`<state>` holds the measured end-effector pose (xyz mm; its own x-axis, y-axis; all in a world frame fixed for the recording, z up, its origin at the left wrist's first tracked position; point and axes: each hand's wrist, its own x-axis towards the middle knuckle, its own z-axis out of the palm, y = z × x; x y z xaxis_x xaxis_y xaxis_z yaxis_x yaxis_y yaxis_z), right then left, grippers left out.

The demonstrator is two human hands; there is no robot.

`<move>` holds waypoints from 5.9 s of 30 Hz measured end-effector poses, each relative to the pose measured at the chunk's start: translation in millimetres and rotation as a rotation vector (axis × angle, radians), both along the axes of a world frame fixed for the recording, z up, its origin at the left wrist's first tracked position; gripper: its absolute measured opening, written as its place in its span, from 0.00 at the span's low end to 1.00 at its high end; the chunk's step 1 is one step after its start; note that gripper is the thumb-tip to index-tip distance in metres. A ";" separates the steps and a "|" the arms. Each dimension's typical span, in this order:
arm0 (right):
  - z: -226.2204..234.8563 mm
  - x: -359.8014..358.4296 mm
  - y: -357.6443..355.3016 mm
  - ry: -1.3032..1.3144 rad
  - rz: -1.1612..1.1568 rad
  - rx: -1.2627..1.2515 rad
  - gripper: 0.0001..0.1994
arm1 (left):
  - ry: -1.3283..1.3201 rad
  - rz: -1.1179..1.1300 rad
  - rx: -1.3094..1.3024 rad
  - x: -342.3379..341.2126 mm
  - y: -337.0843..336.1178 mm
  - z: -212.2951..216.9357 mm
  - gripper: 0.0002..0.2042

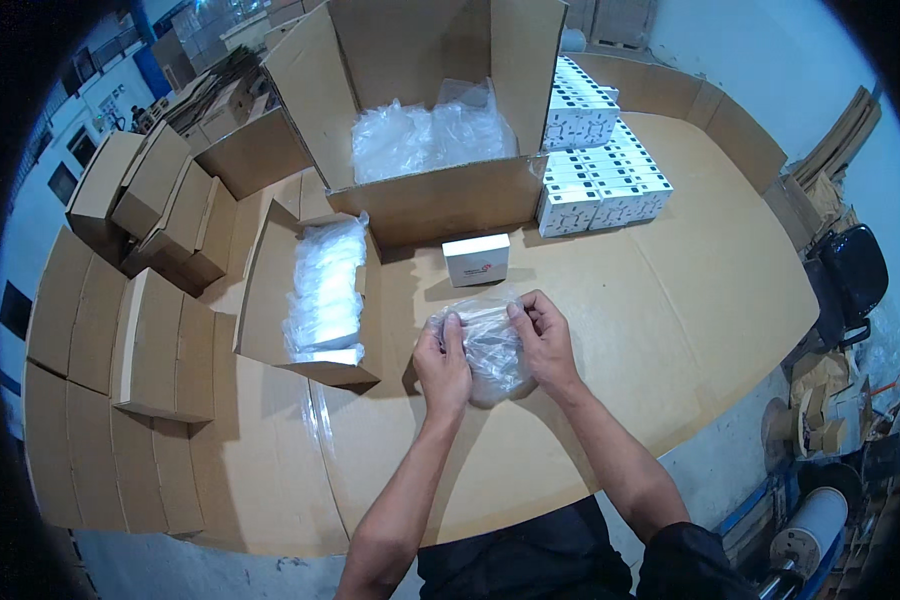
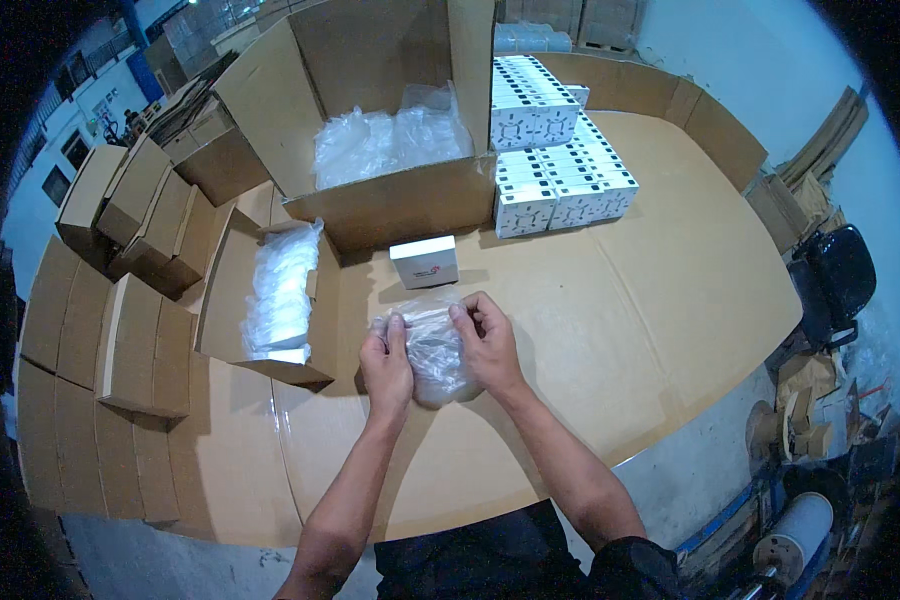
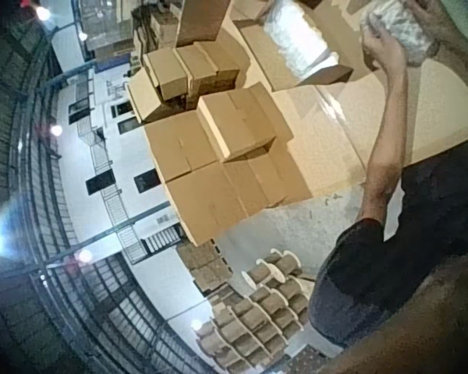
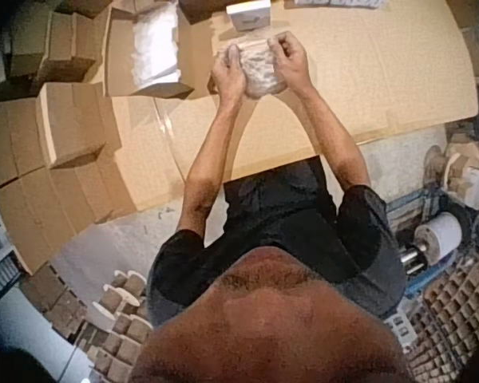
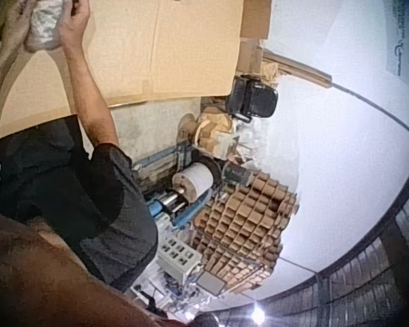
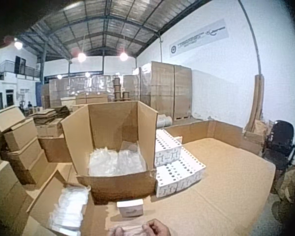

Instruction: The person packs small white boxes into larger cardboard boxes by hand, wrapping them in protective plastic wrap before placing them inside.

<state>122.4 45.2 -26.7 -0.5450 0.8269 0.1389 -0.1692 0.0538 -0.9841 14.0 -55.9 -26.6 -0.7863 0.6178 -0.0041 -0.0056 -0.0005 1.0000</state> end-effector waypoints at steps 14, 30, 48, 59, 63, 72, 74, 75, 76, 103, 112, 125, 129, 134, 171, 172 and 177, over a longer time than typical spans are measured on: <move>7.2 19.4 22.6 0.294 0.200 -0.509 0.06 | 0.264 -0.004 -0.040 -6.7 -3.8 14.2 0.16; 41.2 34.1 20.8 -0.351 0.456 -0.184 0.08 | 0.157 0.225 -0.026 -19.1 -1.7 11.4 0.17; 24.0 27.1 21.9 -0.250 0.273 -0.074 0.10 | 0.435 0.194 0.059 -10.0 -0.8 16.5 0.15; 18.2 3.3 1.4 -0.036 -0.117 -0.030 0.13 | 0.452 0.158 0.015 -5.8 -3.3 12.4 0.13; 13.1 9.8 5.4 -0.226 -0.153 0.113 0.12 | 0.499 0.117 0.008 4.6 0.2 17.1 0.12; 25.8 -1.6 -21.0 -0.247 -0.278 0.310 0.13 | 0.181 0.095 0.090 -2.4 2.9 11.5 0.13; 25.0 -4.4 -23.7 -0.276 -0.268 0.300 0.14 | 0.226 0.143 0.102 -1.0 3.0 15.6 0.13; 21.4 -4.7 -22.1 -0.249 -0.309 0.304 0.15 | 0.222 0.140 0.102 1.7 3.7 19.5 0.13; 18.2 -4.4 -20.2 -0.222 -0.351 0.309 0.15 | 0.133 0.129 0.100 4.9 3.6 25.7 0.13; 20.9 -2.2 -15.1 -0.274 -0.373 0.411 0.12 | 0.011 -0.021 -0.004 1.8 0.0 16.9 0.15; 13.2 -0.2 -2.2 0.019 -0.205 -0.066 0.09 | 0.242 0.032 0.068 -5.8 -4.5 18.3 0.16; 32.6 15.0 10.1 -0.163 -0.134 0.579 0.10 | 0.401 -0.061 -0.023 -5.8 -8.7 22.9 0.13; 28.9 14.1 11.8 -0.159 -0.138 0.572 0.06 | 0.255 -0.087 0.044 -5.9 -3.1 12.3 0.14; 31.6 15.3 10.8 -0.156 -0.118 0.608 0.07 | 0.196 -0.160 0.002 -11.6 -1.9 9.5 0.25; 83.6 -3.0 29.9 -0.256 0.341 0.677 0.09 | 0.247 -0.308 -0.100 -29.0 -11.2 19.1 0.32; 76.4 -4.6 33.8 -0.256 0.339 0.678 0.09 | 0.252 -0.305 -0.077 -29.0 -10.8 17.9 0.31; 35.1 -14.7 67.0 0.062 -0.133 0.414 0.10 | 0.206 -0.316 -0.085 -26.7 -9.7 23.8 0.30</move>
